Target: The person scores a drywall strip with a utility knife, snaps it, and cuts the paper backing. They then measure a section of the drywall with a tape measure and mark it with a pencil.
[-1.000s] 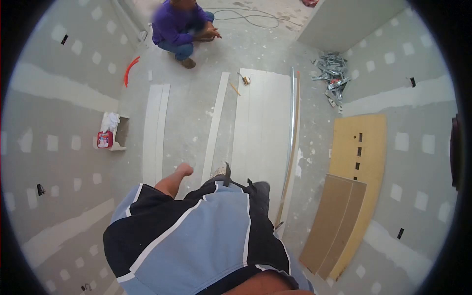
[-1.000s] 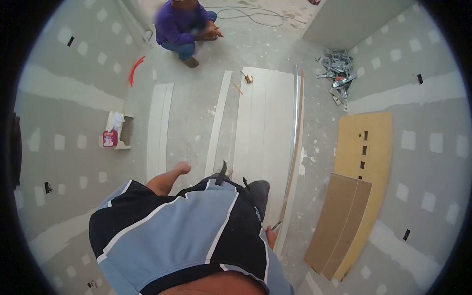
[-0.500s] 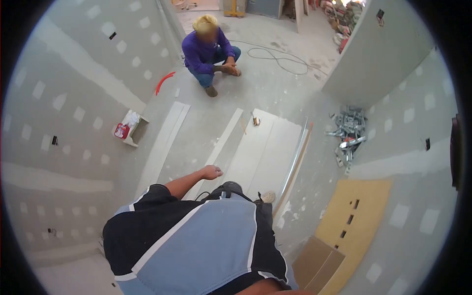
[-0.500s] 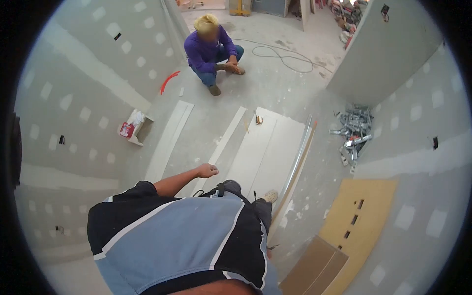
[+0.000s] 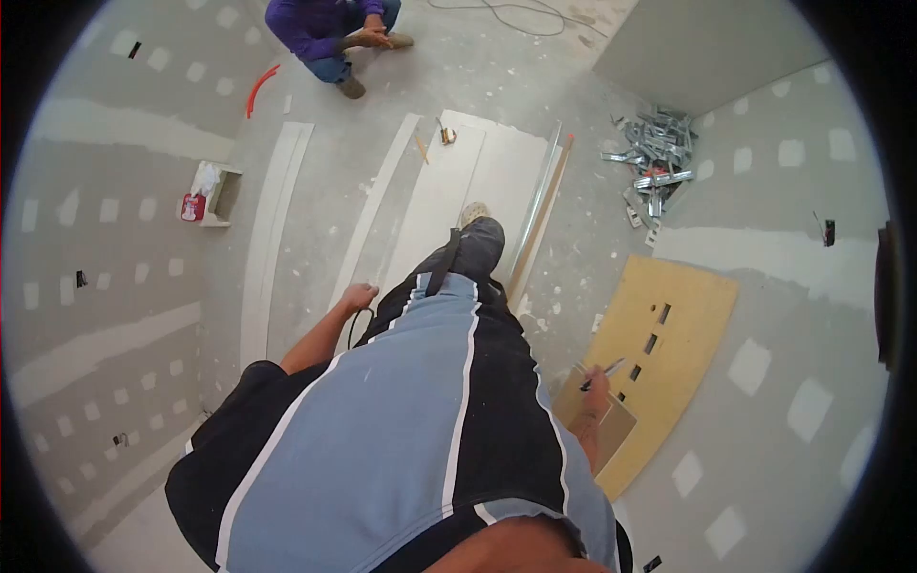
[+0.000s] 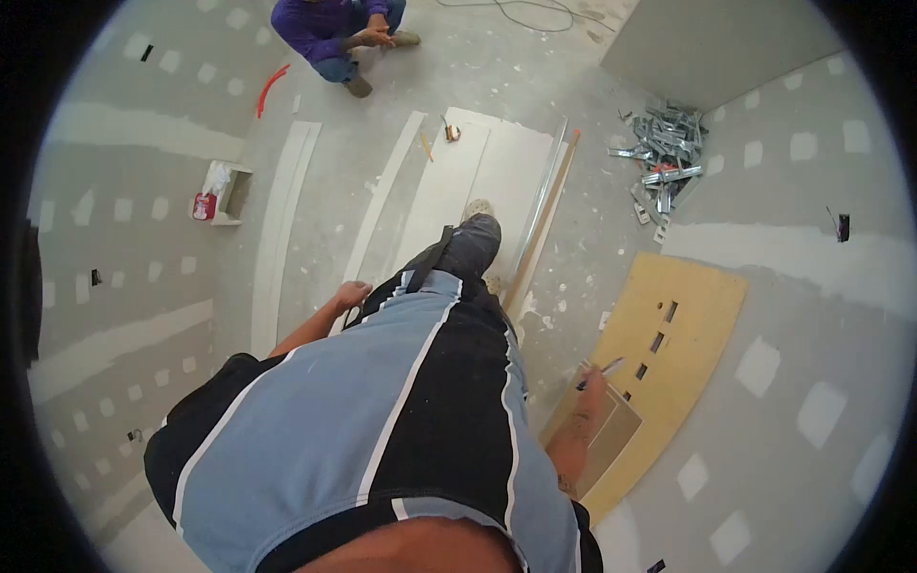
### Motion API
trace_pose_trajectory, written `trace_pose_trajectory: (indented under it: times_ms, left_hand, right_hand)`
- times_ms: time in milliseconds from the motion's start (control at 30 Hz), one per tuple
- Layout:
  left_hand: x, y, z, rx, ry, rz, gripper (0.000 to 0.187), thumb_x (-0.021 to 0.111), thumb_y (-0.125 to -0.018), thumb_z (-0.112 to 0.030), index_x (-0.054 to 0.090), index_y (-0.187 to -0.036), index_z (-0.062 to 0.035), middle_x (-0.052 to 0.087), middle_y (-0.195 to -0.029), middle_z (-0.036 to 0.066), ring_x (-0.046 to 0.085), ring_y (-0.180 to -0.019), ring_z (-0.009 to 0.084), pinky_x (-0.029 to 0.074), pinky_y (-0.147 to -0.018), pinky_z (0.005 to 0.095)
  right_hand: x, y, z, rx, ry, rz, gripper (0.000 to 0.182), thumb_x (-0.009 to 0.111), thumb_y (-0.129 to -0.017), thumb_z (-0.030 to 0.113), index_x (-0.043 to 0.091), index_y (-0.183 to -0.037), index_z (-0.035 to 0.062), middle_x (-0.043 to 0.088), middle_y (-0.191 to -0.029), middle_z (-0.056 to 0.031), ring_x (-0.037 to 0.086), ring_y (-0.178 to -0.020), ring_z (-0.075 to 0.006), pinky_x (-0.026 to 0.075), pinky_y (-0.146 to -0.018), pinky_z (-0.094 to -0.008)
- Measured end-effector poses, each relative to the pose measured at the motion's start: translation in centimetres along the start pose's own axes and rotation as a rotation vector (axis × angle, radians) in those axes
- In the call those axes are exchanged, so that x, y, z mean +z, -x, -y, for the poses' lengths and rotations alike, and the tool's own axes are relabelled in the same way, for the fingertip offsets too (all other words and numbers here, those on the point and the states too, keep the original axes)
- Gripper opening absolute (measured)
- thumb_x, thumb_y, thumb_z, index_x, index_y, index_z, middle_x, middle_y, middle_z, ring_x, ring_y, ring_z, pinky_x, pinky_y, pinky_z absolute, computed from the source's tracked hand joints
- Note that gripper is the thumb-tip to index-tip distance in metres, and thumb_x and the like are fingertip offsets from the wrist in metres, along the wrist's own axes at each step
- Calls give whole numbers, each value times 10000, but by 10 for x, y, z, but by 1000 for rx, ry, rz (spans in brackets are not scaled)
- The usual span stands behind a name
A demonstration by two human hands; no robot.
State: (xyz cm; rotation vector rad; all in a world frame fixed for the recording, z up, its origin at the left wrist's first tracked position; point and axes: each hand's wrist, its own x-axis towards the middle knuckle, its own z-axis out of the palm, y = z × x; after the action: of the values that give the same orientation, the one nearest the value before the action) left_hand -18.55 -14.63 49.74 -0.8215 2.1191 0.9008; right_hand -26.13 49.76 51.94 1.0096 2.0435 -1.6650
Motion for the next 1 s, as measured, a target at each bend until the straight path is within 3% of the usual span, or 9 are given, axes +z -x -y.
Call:
trace_pose_trajectory:
  times_ms: [33,133,267,433,500,533,633,800,1000]
  left_hand:
    - [3,2,-1,-73,73,8,488,475,-858,-440,666,-949,-1,673,-827,182,654,-736,315,506,-692,435]
    - [18,-25,7,-123,143,48,475,473,-857,-433,652,-883,6,636,-696,147,618,-597,275,492,-590,417]
    - [7,-72,-35,-134,204,-8,481,450,-858,-437,651,-863,0,637,-690,168,629,-610,286,494,-608,430]
    - [-46,-174,-120,-109,-137,92,547,339,-891,-404,672,-706,-12,666,-648,149,673,-754,323,512,-754,430]
    - [-76,-218,-170,7,-200,-29,561,317,-910,-407,685,-784,-2,688,-780,184,666,-863,340,500,-815,437]
    - [-89,-228,-198,128,-215,-271,576,305,-923,-429,683,-865,2,678,-941,205,638,-944,374,491,-843,463]
    - [-129,-273,-278,118,-8,-282,514,374,-913,-441,654,-1072,-40,598,-1185,201,551,-1121,368,418,-968,446]
    - [-165,-262,-383,303,288,-405,495,404,-906,-448,653,-1039,-41,601,-1189,180,554,-1116,347,435,-948,425]
    - [-70,-315,-338,6,224,-416,439,399,-900,-417,678,-984,-88,639,-1083,195,586,-1050,367,459,-914,445]
  right_hand:
    - [2,-1,-21,-102,62,74,235,539,-886,207,522,-688,81,462,-612,-2,448,-572,-127,369,-550,-268]
    - [30,-41,-86,348,-268,213,259,480,-915,202,496,-684,86,464,-639,-11,449,-592,-143,379,-566,-284]
    - [72,-66,-30,400,-84,206,255,474,-916,199,492,-686,90,460,-638,-12,450,-596,-144,380,-568,-287]
    - [91,-158,69,358,56,288,251,467,-918,196,486,-690,95,455,-638,-13,450,-602,-146,382,-572,-291]
    - [98,-200,109,322,89,299,249,464,-919,195,483,-691,97,453,-637,-14,450,-605,-147,383,-573,-292]
    - [100,-219,125,308,93,298,248,463,-920,194,482,-692,98,453,-637,-14,451,-606,-148,383,-574,-293]
    - [93,-272,163,262,110,298,245,459,-921,192,479,-694,101,450,-637,-15,451,-609,-149,385,-576,-295]
    - [95,-370,214,180,117,392,243,452,-922,190,471,-694,107,444,-634,-16,450,-610,-150,386,-575,-298]
    - [147,-435,341,203,367,528,251,447,-922,189,453,-682,115,431,-617,-14,442,-584,-150,387,-555,-298]
